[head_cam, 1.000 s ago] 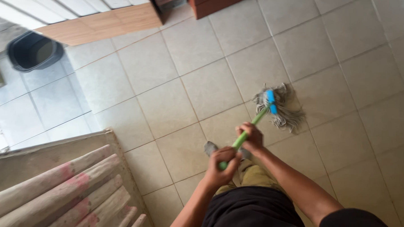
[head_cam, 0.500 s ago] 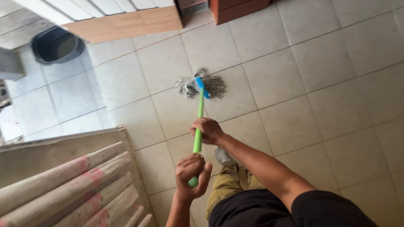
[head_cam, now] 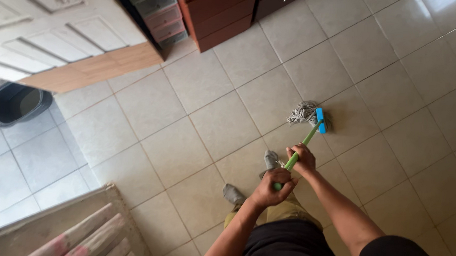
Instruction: The person mops the tiled floor in a room, pushing the mop back and forth, then moves to an outdoor area to rinse and wring the mop head by hand in a black bucket.
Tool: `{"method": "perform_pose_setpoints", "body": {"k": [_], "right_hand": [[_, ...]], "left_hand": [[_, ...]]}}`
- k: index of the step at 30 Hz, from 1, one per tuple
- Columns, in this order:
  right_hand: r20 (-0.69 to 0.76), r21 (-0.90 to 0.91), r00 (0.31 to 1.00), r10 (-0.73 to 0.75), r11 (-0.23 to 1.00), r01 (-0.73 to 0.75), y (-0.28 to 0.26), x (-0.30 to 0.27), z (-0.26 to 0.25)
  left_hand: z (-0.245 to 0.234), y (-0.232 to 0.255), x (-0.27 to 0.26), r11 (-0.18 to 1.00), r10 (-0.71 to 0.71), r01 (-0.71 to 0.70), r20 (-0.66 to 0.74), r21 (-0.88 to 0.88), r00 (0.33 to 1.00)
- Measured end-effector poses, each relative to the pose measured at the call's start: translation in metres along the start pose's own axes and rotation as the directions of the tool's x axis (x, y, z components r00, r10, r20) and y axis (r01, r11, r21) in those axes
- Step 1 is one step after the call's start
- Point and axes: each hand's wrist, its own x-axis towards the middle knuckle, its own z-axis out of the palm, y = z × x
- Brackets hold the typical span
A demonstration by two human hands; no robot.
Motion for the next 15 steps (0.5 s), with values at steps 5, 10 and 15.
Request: {"method": "perform_pose_setpoints", "body": {"k": [5,10,15], "right_hand": [[-0.098,0.213,0.989,-0.110,0.969,0.129,-0.057,0.026,0.009],[0.145,0.437,0.932,-0.331,0.867,0.240,-0.145,0.066,-0.015],[0.161,0.410,0.865,-0.476,0.829,0.380,-0.169,0.130,-0.031]], "left_hand": [[-0.027,0.032,0.029,0.987,-0.118,0.126,-0.080,0.098,0.990],[-0.036,0.074,0.065,0.935,-0.088,0.155,-0.214,0.320,0.973],[-0.049,0.073,0.121,0.990,0.024,0.026,-0.346,0.139,0.938]]}}
